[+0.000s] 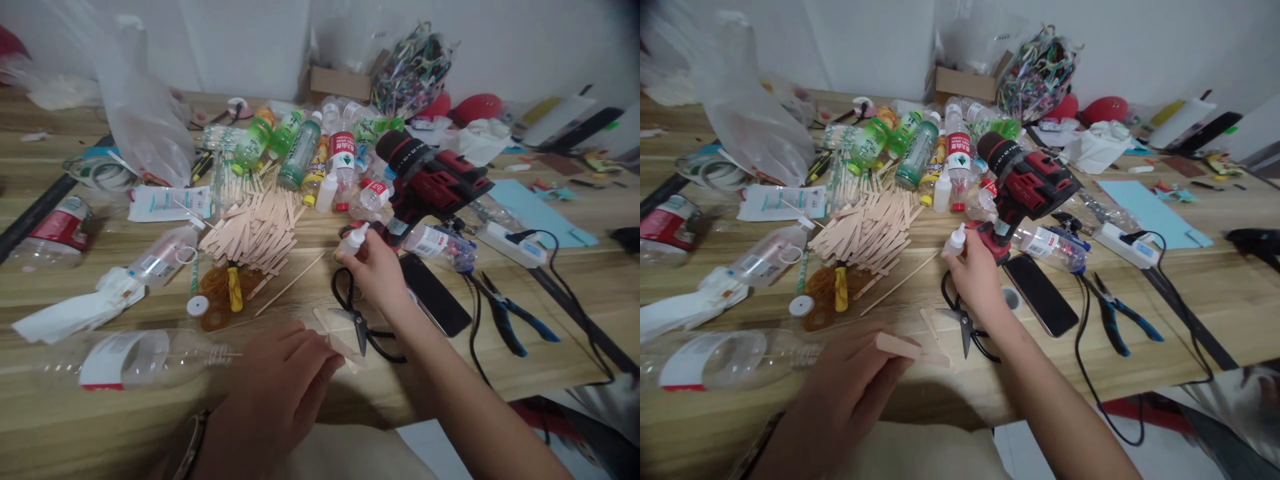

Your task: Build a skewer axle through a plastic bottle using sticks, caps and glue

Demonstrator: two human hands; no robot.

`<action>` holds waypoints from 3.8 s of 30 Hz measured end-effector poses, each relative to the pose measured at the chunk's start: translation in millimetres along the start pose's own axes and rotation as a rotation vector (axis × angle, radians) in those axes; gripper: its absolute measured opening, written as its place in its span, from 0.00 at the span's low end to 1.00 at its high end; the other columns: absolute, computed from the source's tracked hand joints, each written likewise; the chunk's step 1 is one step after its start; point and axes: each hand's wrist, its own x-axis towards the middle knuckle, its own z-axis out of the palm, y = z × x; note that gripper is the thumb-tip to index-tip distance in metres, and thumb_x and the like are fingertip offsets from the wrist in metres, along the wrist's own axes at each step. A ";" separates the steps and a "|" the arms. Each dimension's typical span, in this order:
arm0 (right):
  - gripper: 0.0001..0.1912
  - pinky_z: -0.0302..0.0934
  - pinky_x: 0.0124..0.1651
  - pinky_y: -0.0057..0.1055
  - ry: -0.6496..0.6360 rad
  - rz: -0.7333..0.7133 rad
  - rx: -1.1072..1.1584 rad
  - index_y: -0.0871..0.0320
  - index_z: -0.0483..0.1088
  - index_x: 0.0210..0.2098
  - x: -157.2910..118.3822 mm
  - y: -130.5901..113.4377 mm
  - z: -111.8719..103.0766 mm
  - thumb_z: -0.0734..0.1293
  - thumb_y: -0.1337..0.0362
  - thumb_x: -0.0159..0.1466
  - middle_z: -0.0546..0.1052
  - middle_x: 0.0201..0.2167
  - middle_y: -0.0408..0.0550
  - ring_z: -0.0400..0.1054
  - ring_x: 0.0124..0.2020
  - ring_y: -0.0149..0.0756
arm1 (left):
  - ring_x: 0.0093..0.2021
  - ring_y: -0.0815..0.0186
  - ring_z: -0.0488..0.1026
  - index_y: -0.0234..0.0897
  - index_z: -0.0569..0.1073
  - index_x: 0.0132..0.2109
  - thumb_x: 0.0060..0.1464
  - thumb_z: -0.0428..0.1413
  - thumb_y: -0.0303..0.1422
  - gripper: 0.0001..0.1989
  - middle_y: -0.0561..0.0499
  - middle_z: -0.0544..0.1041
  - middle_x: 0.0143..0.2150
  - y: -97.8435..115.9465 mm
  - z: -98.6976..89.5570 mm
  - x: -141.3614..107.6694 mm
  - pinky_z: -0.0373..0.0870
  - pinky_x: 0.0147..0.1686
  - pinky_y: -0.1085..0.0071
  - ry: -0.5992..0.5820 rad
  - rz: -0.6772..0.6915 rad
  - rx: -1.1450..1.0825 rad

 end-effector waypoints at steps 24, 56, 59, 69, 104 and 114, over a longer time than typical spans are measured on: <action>0.11 0.62 0.27 0.33 -0.200 -0.236 -0.602 0.54 0.68 0.29 -140.9 2.5 -0.3 0.60 0.66 0.68 0.75 0.28 0.50 0.73 0.30 0.43 | 0.27 0.64 0.74 0.37 0.73 0.35 0.70 0.44 0.31 0.17 0.52 0.78 0.27 -0.3 -2.5 -0.4 0.65 0.27 0.69 -0.040 -0.005 0.052; 0.08 0.67 0.28 0.23 0.056 -0.031 0.278 0.50 0.65 0.34 -141.8 -51.6 -31.4 0.65 0.70 0.66 0.74 0.29 0.41 0.71 0.28 0.30 | 0.30 0.64 0.73 0.38 0.73 0.39 0.69 0.47 0.32 0.12 0.53 0.77 0.29 -0.5 8.1 5.0 0.63 0.29 0.68 -0.077 -0.073 -0.066; 0.08 0.67 0.30 0.23 0.051 -0.032 0.290 0.50 0.65 0.35 -142.8 -50.9 -31.0 0.65 0.70 0.66 0.74 0.30 0.40 0.71 0.29 0.30 | 0.30 0.64 0.73 0.38 0.73 0.40 0.69 0.47 0.31 0.11 0.53 0.78 0.30 -0.7 8.6 5.2 0.63 0.29 0.68 -0.073 -0.065 -0.072; 0.09 0.65 0.30 0.23 0.018 -0.123 0.228 0.50 0.64 0.35 -143.1 -52.9 -32.2 0.65 0.71 0.66 0.73 0.29 0.39 0.70 0.29 0.28 | 0.29 0.64 0.73 0.37 0.73 0.38 0.69 0.47 0.32 0.14 0.51 0.78 0.29 -1.3 9.0 4.1 0.64 0.28 0.68 -0.064 -0.064 -0.073; 0.09 0.65 0.24 0.17 -0.069 0.012 0.416 0.48 0.72 0.39 -144.7 -58.2 -27.8 0.67 0.71 0.66 0.76 0.25 0.35 0.71 0.21 0.24 | 0.31 0.65 0.72 0.39 0.72 0.36 0.67 0.49 0.32 0.11 0.55 0.77 0.29 -4.7 10.6 1.0 0.63 0.31 0.70 -0.123 -0.194 -0.185; 0.10 0.69 0.34 0.19 -0.127 -0.147 0.335 0.48 0.70 0.43 -142.3 -41.0 -28.4 0.65 0.72 0.68 0.77 0.33 0.38 0.74 0.32 0.27 | 0.31 0.67 0.72 0.43 0.74 0.39 0.70 0.45 0.40 0.16 0.55 0.78 0.33 -4.2 -14.1 16.7 0.65 0.31 0.73 -0.440 -0.337 -0.438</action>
